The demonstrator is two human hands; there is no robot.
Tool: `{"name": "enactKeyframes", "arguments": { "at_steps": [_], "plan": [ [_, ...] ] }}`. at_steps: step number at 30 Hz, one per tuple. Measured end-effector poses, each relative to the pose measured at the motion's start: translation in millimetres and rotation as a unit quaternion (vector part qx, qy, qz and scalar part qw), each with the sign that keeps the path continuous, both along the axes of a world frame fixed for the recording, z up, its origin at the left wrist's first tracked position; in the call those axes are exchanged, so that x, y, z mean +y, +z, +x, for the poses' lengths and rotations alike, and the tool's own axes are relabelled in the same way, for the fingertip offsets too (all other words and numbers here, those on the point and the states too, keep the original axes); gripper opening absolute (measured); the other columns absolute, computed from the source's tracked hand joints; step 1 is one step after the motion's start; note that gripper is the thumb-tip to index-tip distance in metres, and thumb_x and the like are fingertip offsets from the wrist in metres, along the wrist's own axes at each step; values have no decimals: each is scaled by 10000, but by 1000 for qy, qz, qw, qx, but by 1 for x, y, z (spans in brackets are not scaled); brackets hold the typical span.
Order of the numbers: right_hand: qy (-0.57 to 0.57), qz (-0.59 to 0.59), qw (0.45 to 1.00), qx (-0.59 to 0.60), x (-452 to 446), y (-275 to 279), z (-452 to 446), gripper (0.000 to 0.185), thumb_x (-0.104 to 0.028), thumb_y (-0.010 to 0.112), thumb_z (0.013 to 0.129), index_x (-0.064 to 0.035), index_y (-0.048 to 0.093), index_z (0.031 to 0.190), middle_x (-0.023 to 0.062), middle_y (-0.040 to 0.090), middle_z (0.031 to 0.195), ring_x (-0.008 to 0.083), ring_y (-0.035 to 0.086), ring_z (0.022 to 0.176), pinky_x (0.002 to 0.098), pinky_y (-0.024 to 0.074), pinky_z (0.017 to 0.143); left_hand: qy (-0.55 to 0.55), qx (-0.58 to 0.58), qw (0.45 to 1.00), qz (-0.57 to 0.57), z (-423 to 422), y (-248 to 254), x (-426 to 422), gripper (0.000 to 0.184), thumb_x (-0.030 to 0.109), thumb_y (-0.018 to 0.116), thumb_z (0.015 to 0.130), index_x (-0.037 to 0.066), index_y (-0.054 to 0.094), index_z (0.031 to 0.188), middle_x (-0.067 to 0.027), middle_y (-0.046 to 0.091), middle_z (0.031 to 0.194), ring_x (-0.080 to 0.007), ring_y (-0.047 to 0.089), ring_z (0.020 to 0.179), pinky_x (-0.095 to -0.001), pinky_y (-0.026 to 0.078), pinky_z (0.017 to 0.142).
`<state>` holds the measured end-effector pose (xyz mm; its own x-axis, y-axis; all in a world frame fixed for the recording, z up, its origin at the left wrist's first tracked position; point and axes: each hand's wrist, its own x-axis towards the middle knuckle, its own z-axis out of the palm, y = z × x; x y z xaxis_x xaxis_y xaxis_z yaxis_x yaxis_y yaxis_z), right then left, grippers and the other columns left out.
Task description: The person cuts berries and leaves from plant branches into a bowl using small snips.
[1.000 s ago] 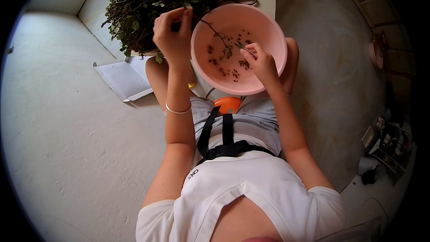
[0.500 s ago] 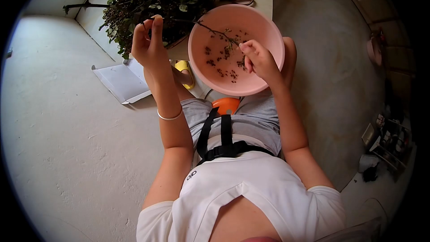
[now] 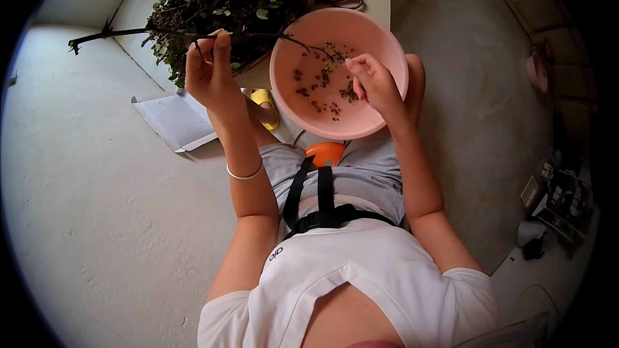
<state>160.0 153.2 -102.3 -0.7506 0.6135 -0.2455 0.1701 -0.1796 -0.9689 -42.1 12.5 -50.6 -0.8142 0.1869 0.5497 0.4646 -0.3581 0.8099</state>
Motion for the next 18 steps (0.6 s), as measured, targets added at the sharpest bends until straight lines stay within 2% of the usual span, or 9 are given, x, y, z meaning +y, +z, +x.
{"name": "enactKeyframes", "arguments": {
  "at_steps": [2,4,18],
  "plan": [
    [-1,2,1000,9,-1,-2,0,257,-309,562,983,-53,556,975,-13,478,510,41,391,399,188,292,379,4,4,1000,-3,2,2,0,43,-35,642,889,-28,623,926,-98,691,900,-130,644,853,-234,522,788],
    [-4,16,1000,8,-2,-3,2,256,-309,566,981,-53,556,976,-12,480,514,43,397,405,190,297,386,-7,-39,999,23,6,6,1,35,-28,641,892,-29,624,922,-102,691,899,-134,647,854,-234,527,794],
    [-11,32,999,29,-5,-8,5,267,-303,582,977,-38,555,992,-19,474,542,44,425,443,188,311,409,3,-45,999,18,8,8,0,49,-2,657,890,-32,629,918,-87,684,863,-116,635,830,-213,505,782]
  ]
}}
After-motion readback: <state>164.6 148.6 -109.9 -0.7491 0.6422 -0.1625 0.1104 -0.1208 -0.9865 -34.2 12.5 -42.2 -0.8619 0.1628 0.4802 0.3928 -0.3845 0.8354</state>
